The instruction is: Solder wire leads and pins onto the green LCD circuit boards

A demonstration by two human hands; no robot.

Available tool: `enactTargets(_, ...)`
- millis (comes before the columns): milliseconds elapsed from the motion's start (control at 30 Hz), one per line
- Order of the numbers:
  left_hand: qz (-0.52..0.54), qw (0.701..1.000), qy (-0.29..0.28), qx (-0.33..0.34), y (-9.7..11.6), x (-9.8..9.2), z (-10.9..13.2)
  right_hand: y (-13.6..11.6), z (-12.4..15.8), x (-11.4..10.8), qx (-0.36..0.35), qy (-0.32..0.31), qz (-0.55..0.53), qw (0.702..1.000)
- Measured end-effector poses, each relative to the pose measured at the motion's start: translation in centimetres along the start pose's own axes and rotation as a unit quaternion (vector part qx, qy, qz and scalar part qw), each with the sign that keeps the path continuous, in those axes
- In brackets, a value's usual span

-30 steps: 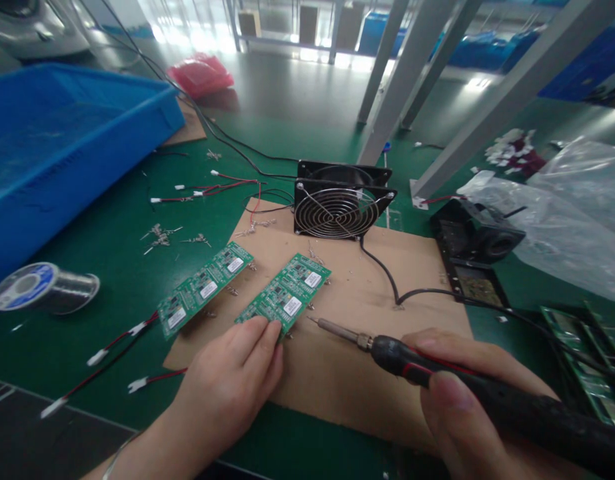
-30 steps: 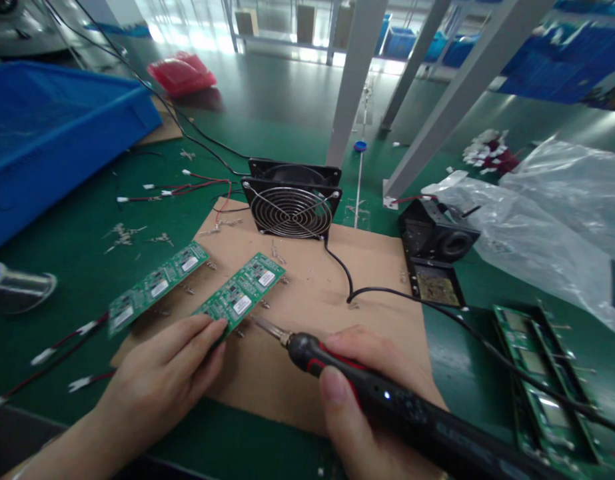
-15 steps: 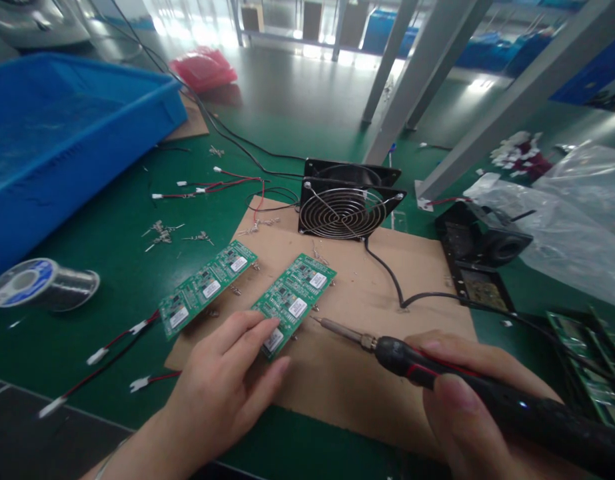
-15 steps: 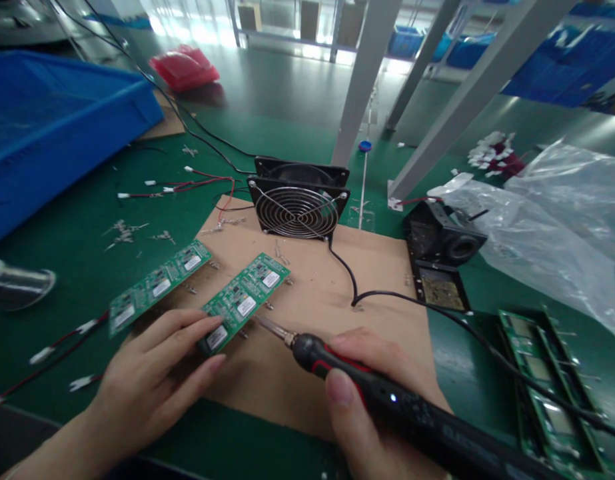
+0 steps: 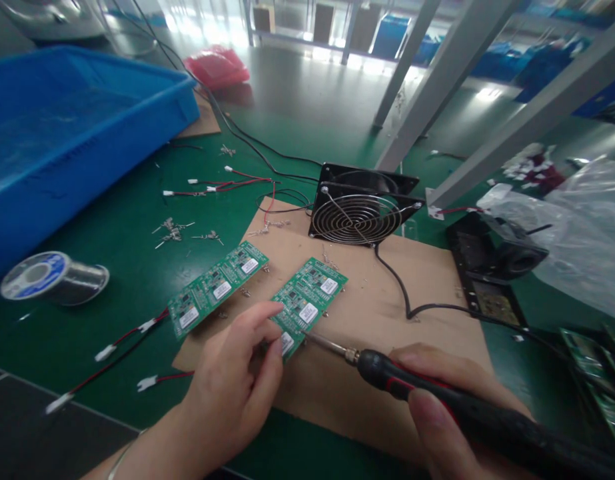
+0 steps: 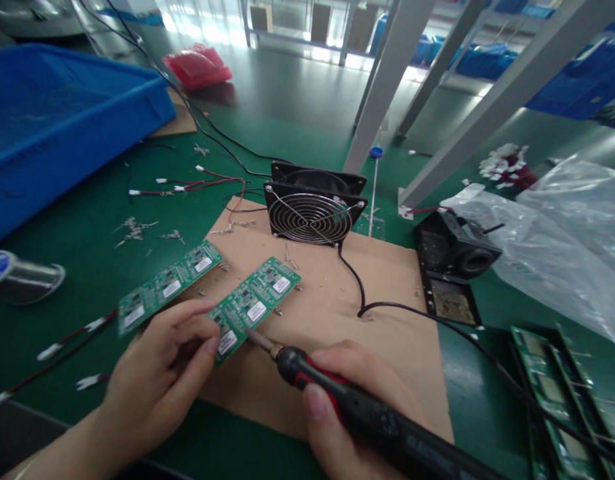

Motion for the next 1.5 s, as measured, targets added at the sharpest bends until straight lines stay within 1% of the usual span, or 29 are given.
enactTargets(267,-0.037,0.999,0.008,0.019,0.4,0.1,-0.3,-0.1,-0.3,0.2,0.000,-0.007,0.015,1.000)
enactTargets(467,-0.041,0.999,0.001,0.028,0.5,0.5,-0.3,-0.1,-0.4,0.3,-0.001,0.002,0.014,1.000)
enactTargets(633,-0.051,0.998,0.006,0.047,0.9,0.5,-0.4,-0.1,-0.4,0.6,0.000,-0.010,0.016,1.000)
enactTargets(867,-0.066,0.997,0.012,0.043,0.9,0.3,-0.6,0.0,-0.3,0.6,0.003,-0.010,0.010,1.000)
enactTargets(1500,-0.098,0.993,0.020,0.067,1.5,0.4,-0.7,-0.3,-0.3,0.5,-0.006,-0.016,0.009,1.000)
Point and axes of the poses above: each hand's wrist, its own z-axis away from the middle knuckle, its own x-axis out of the palm, y = z × x, the point moved 10 cm from there along -z, towards the middle knuckle, and after that the axes turned 2 degrees about -y, right-handed, at the moved point
